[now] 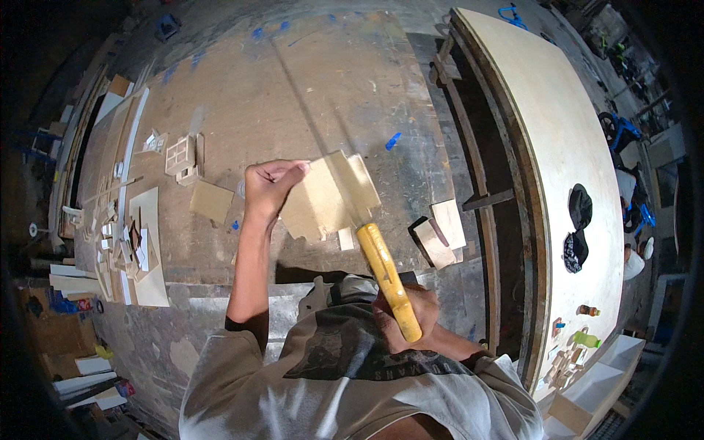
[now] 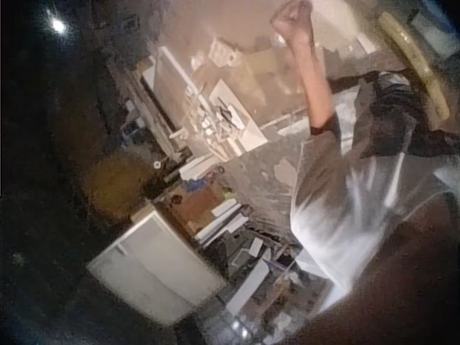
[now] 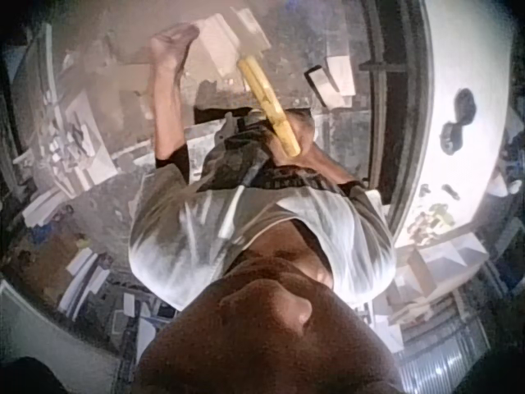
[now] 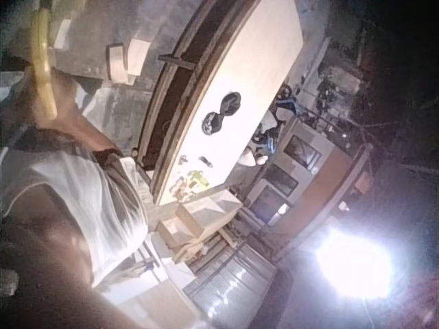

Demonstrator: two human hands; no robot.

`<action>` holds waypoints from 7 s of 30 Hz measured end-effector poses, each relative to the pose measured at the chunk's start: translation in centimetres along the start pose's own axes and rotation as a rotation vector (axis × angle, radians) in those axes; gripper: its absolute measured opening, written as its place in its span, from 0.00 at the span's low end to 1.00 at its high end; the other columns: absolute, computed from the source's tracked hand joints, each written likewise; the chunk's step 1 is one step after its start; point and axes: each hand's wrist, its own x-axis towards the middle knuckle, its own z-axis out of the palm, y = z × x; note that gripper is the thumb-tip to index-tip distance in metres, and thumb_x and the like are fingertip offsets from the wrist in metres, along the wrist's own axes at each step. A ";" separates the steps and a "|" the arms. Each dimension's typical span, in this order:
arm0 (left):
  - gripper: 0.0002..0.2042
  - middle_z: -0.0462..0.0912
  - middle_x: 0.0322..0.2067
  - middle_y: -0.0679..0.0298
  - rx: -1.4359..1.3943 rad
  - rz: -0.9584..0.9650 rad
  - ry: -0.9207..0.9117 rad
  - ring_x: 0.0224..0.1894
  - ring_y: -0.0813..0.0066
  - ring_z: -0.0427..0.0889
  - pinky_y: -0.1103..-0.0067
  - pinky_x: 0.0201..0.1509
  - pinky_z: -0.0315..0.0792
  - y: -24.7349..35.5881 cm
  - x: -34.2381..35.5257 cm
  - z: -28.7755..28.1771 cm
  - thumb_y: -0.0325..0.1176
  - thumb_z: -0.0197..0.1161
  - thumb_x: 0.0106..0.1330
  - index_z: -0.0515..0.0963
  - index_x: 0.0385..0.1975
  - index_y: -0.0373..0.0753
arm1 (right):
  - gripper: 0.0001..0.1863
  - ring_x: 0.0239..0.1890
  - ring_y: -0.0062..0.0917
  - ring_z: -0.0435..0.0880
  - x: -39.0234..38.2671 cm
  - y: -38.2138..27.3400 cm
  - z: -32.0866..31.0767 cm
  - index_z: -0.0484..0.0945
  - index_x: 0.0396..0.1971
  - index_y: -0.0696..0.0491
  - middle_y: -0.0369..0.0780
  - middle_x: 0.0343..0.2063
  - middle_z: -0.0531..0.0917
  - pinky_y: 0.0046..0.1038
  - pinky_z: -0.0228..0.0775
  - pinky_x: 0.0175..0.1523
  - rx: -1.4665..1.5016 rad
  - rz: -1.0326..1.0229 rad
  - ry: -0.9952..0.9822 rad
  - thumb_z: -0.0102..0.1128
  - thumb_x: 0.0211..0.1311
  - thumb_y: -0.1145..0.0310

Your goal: The person saws a small piece of wood using a hand saw on a workbench.

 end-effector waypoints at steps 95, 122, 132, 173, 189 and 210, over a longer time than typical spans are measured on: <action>0.35 0.85 0.38 0.53 0.045 -0.198 -0.390 0.38 0.79 0.83 0.82 0.43 0.76 -2.4 -8.1 21.3 0.19 0.73 0.48 0.68 0.60 0.36 | 0.18 0.41 0.21 0.78 -4.8 17.7 -19.6 0.76 0.43 0.60 0.36 0.37 0.80 0.24 0.68 0.49 0.931 0.642 0.079 0.51 0.67 0.58; 0.17 0.82 0.33 0.66 0.184 -0.198 -0.022 0.34 0.83 0.79 0.83 0.37 0.73 -12.5 -8.3 13.8 0.28 0.71 0.56 0.77 0.44 0.33 | 0.24 0.54 0.44 0.74 -11.7 29.5 -3.2 0.76 0.50 0.56 0.52 0.48 0.77 0.40 0.63 0.59 -0.787 0.127 -0.647 0.59 0.49 0.68; 0.20 0.82 0.35 0.62 0.137 -0.207 -0.107 0.35 0.78 0.81 0.81 0.39 0.75 -13.0 -6.2 10.3 0.32 0.73 0.54 0.77 0.45 0.32 | 0.11 0.39 0.45 0.82 -11.6 29.0 -4.0 0.76 0.35 0.60 0.52 0.35 0.82 0.39 0.73 0.45 -0.917 0.299 -0.267 0.53 0.55 0.69; 0.22 0.82 0.35 0.64 -0.059 -0.560 -0.139 0.36 0.76 0.80 0.77 0.42 0.76 -30.6 -8.2 20.1 0.29 0.70 0.54 0.76 0.51 0.39 | 0.19 0.42 0.49 0.73 -17.2 32.8 -13.4 0.77 0.34 0.61 0.53 0.36 0.75 0.41 0.67 0.50 -0.518 0.733 0.248 0.60 0.34 0.81; 0.19 0.81 0.35 0.64 -0.051 -0.409 -0.389 0.36 0.77 0.80 0.79 0.42 0.76 -25.9 -5.8 19.8 0.34 0.66 0.59 0.77 0.50 0.38 | 0.08 0.32 0.42 0.75 -17.8 33.9 -13.6 0.78 0.33 0.57 0.48 0.28 0.75 0.39 0.66 0.39 -0.572 0.608 0.372 0.61 0.57 0.68; 0.12 0.81 0.33 0.68 -0.167 -0.742 -0.228 0.33 0.78 0.80 0.78 0.39 0.76 -30.5 -6.7 26.7 0.32 0.66 0.60 0.77 0.43 0.42 | 0.14 0.27 0.17 0.77 -26.1 31.3 -18.3 0.78 0.36 0.61 0.37 0.25 0.82 0.21 0.70 0.35 0.177 0.857 1.005 0.58 0.67 0.64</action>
